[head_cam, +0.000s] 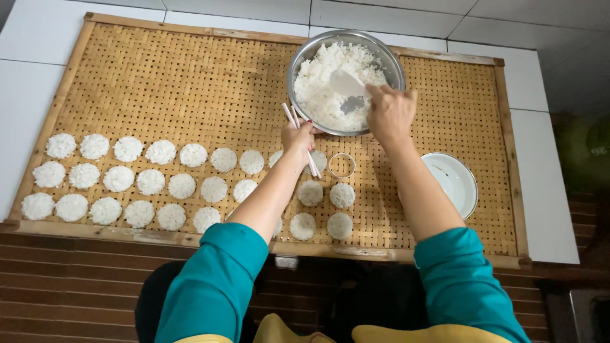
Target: Making rice cakes by molding rice into circles on a tray and then applying a substance with a stick
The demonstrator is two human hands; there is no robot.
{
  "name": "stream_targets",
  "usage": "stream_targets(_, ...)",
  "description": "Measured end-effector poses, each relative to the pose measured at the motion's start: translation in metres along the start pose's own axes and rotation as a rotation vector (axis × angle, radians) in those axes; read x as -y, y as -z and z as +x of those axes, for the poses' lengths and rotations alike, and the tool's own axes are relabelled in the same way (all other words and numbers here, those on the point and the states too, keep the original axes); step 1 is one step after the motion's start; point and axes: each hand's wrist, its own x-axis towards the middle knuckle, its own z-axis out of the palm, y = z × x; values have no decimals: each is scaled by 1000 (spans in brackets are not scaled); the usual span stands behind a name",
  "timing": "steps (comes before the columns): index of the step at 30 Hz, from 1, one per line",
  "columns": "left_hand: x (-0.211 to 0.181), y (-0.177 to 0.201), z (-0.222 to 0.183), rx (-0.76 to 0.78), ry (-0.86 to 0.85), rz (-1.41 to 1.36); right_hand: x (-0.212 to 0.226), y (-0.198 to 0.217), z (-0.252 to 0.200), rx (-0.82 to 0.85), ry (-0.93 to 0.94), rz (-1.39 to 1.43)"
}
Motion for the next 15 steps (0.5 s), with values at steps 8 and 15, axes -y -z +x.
stream_targets(8, -23, -4, -19, -24, -24, 90, 43, 37, 2, 38, 124, 50)
stream_targets(15, -60, -11, -53, -41, -86, 316, 14, 19, 2, 133, -29, -97)
